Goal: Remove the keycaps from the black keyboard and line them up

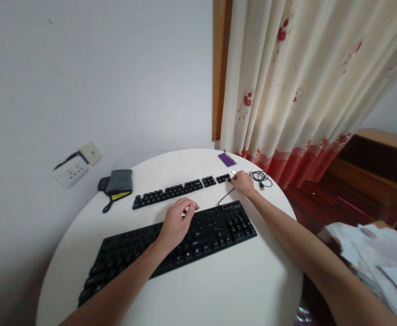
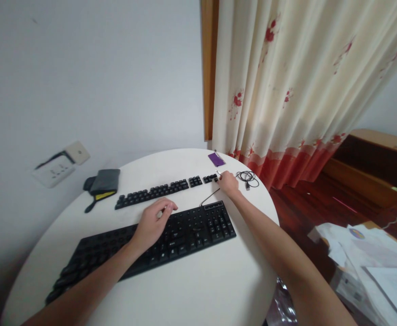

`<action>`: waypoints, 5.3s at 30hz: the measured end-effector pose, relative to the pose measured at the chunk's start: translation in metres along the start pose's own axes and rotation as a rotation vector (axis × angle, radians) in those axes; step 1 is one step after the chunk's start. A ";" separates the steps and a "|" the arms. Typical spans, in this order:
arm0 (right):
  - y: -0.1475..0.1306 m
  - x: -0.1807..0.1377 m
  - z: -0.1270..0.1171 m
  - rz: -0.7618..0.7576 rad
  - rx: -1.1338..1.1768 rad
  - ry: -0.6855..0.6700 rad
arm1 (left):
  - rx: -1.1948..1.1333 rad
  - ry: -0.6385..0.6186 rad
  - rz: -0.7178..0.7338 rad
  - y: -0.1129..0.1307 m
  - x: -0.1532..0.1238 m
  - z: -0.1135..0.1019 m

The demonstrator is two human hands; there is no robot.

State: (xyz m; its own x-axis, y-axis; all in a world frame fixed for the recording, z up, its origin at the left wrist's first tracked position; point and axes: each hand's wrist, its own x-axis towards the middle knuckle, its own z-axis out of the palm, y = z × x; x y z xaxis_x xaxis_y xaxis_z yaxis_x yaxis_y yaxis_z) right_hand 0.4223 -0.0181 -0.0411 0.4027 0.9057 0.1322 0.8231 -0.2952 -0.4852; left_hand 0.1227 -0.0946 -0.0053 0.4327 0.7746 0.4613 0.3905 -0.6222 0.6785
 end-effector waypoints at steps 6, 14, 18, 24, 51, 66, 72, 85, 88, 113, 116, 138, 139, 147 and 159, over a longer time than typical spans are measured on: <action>-0.004 0.001 0.004 0.001 -0.027 -0.025 | 0.013 -0.001 -0.010 0.002 0.000 0.000; -0.006 0.001 0.007 -0.007 -0.045 -0.035 | -0.001 -0.011 -0.007 0.000 0.000 0.001; -0.007 0.000 0.005 -0.003 -0.056 -0.040 | 0.001 -0.019 -0.007 0.001 0.000 0.001; -0.010 -0.002 0.003 -0.010 -0.061 -0.048 | 0.020 -0.040 -0.014 0.002 0.000 0.001; 0.000 -0.146 -0.061 -0.094 -0.340 -0.326 | 0.035 -0.065 -0.012 0.002 -0.001 0.001; 0.000 -0.162 -0.049 -0.116 -0.445 -0.191 | 0.036 -0.040 0.002 0.003 0.000 0.001; 0.003 -0.148 -0.064 -0.055 -0.336 -0.004 | 0.033 -0.058 -0.006 0.003 0.000 0.002; -0.022 -0.018 -0.034 -0.037 -0.322 -0.178 | 0.032 -0.133 -0.004 0.001 -0.001 0.002; -0.021 -0.011 -0.028 -0.008 -0.349 -0.173 | 0.024 -0.158 0.010 0.003 -0.002 0.003; -0.008 -0.011 -0.025 -0.005 -0.319 -0.121 | 0.018 -0.203 0.017 0.003 -0.002 0.004; -0.007 -0.011 -0.023 -0.002 -0.302 -0.115 | 0.019 -0.194 0.020 0.003 -0.002 0.004; -0.008 -0.012 -0.014 -0.047 -0.290 -0.066 | 0.043 -0.226 0.012 0.002 -0.002 0.004; -0.007 -0.012 -0.014 -0.050 -0.290 -0.065 | 0.043 -0.227 0.010 0.002 -0.002 0.004; -0.006 -0.011 -0.011 -0.057 -0.288 -0.052 | 0.037 -0.224 0.013 0.003 -0.002 0.004; -0.005 -0.011 -0.012 -0.052 -0.275 -0.068 | 0.044 -0.222 0.019 0.001 -0.002 0.004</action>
State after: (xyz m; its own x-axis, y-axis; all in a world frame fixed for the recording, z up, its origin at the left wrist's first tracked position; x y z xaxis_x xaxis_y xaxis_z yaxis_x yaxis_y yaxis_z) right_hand 0.4181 -0.0303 -0.0296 0.3366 0.9375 0.0882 0.9235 -0.3104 -0.2253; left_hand 0.1255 -0.0976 -0.0079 0.6067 0.7217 0.3334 0.4132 -0.6446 0.6433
